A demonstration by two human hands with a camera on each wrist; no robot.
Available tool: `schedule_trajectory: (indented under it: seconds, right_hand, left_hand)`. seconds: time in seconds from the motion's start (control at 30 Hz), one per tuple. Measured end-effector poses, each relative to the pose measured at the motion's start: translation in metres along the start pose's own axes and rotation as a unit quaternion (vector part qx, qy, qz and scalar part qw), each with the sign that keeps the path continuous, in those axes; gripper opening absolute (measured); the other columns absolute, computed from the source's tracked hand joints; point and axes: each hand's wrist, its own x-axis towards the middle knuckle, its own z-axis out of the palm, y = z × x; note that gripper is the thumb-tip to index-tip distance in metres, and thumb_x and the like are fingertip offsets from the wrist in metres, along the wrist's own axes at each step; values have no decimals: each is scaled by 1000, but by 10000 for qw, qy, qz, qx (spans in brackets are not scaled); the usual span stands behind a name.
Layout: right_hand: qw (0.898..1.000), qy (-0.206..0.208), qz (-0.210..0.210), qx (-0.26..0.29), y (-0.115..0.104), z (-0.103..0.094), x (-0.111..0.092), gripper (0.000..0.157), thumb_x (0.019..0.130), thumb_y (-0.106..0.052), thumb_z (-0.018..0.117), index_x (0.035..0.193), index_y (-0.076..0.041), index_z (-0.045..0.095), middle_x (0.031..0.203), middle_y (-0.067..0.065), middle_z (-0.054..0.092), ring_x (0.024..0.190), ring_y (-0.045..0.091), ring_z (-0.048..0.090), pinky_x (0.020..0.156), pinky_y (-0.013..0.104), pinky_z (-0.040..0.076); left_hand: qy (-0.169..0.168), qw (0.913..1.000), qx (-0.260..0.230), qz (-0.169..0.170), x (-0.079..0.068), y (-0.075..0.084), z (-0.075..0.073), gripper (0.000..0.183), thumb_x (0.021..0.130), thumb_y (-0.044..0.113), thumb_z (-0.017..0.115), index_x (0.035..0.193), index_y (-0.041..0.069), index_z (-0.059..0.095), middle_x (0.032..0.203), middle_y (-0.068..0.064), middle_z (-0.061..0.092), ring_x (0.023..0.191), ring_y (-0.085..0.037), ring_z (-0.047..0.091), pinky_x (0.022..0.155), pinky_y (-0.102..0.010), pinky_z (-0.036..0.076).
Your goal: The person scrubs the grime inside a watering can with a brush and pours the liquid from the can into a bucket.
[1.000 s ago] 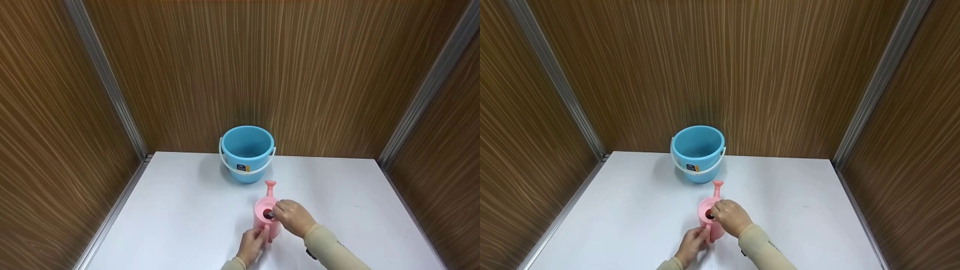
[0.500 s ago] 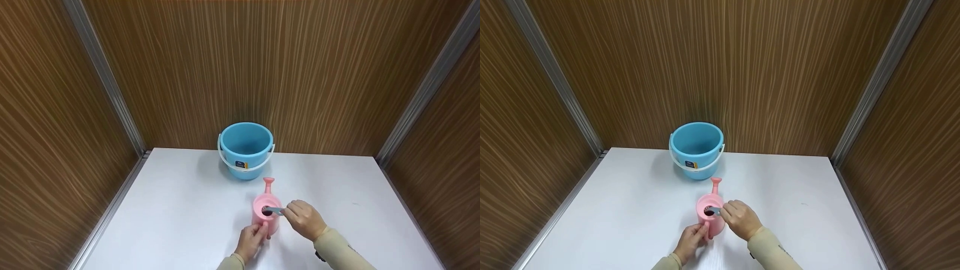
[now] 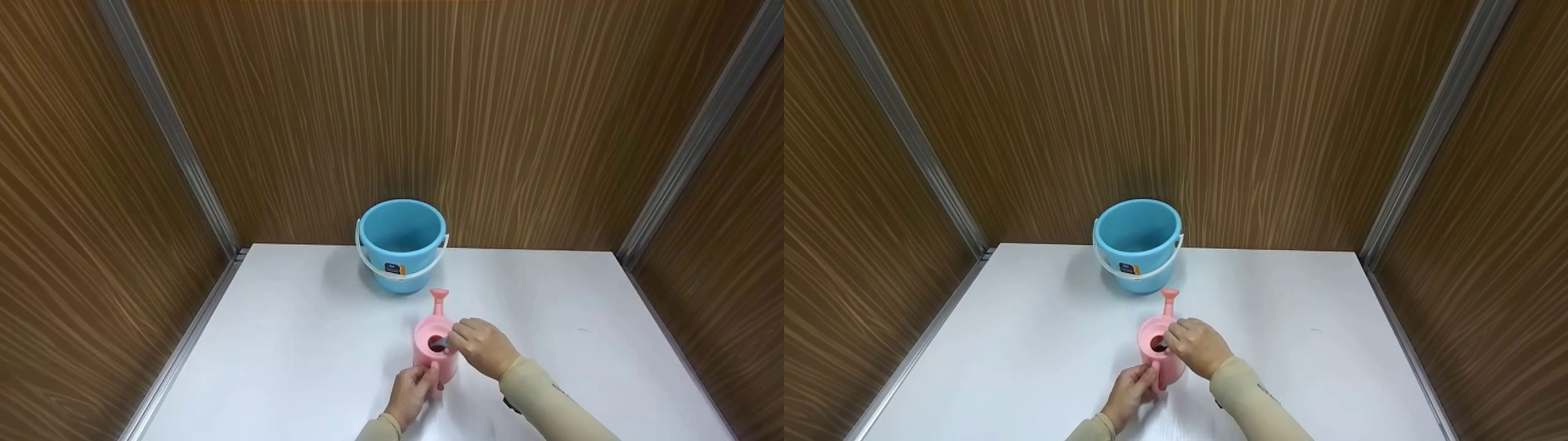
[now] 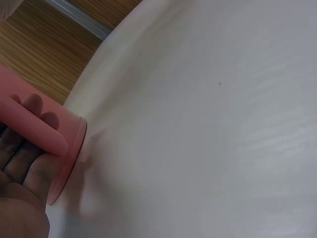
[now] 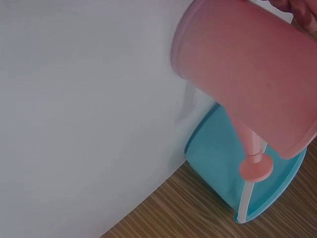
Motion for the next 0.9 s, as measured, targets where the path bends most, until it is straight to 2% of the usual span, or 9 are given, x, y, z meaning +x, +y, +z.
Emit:
schedule_trajectory:
  seconds: [0.13, 0.33, 0.5, 0.6, 0.7, 0.8, 0.9]
  right_hand:
    - [9994, -323, 125, 79, 0, 1, 4, 16, 75, -6, 74, 80, -9, 59, 74, 1, 60, 63, 14, 57, 65, 25, 51]
    - [9995, -188, 214, 124, -3, -3, 1, 23, 68, -10, 79, 78, -9, 58, 73, 0, 59, 61, 13, 56, 61, 25, 51]
    - [9968, -250, 665, 378, -2, -17, 4, 25, 67, -8, 80, 80, -10, 59, 74, 0, 58, 62, 12, 55, 61, 23, 50]
    - [9916, -325, 983, 772, 2, -26, 9, 23, 69, -5, 78, 82, -10, 60, 75, 0, 58, 64, 12, 56, 61, 23, 50]
    - [9854, -351, 1219, 1132, 4, -29, 13, 20, 71, -9, 77, 82, -12, 61, 75, -2, 60, 66, 10, 57, 61, 24, 50]
    - [9782, -362, 1432, 1461, 2, -26, 16, 20, 70, -11, 78, 82, -14, 62, 75, -6, 61, 66, 7, 57, 63, 23, 50]
    - [9652, -463, 1800, 1840, -1, -24, 19, 19, 72, -13, 78, 83, -15, 63, 75, -8, 62, 66, 5, 56, 63, 22, 50]
  left_hand:
    - [-2, 9997, -241, -99, 0, -1, 3, 45, 93, 36, 50, 83, -6, 62, 75, -11, 65, 65, -30, 52, 53, -24, 40]
    - [28, 9997, -204, -100, -2, -2, 3, 44, 93, 35, 51, 82, -7, 62, 76, -14, 65, 64, -30, 52, 53, -23, 39]
    - [35, 9998, -136, -149, 9, -23, 4, 46, 92, 40, 51, 81, -3, 63, 75, -10, 65, 64, -29, 52, 52, -23, 39]
    - [76, 9998, -145, -146, 15, -34, 3, 46, 90, 45, 51, 79, 2, 64, 73, -5, 65, 61, -21, 51, 52, -23, 39]
    - [71, 9996, -184, -199, 16, -34, 3, 45, 89, 47, 52, 79, 4, 64, 73, -4, 65, 61, -17, 50, 53, -23, 40]
    - [42, 9995, -183, -257, 16, -34, 3, 47, 89, 47, 51, 81, 3, 64, 74, -5, 64, 61, -17, 50, 53, -23, 40]
    - [3, 9995, -140, -266, 17, -35, 3, 47, 91, 44, 50, 81, 0, 64, 75, -8, 65, 63, -20, 51, 54, -24, 40]
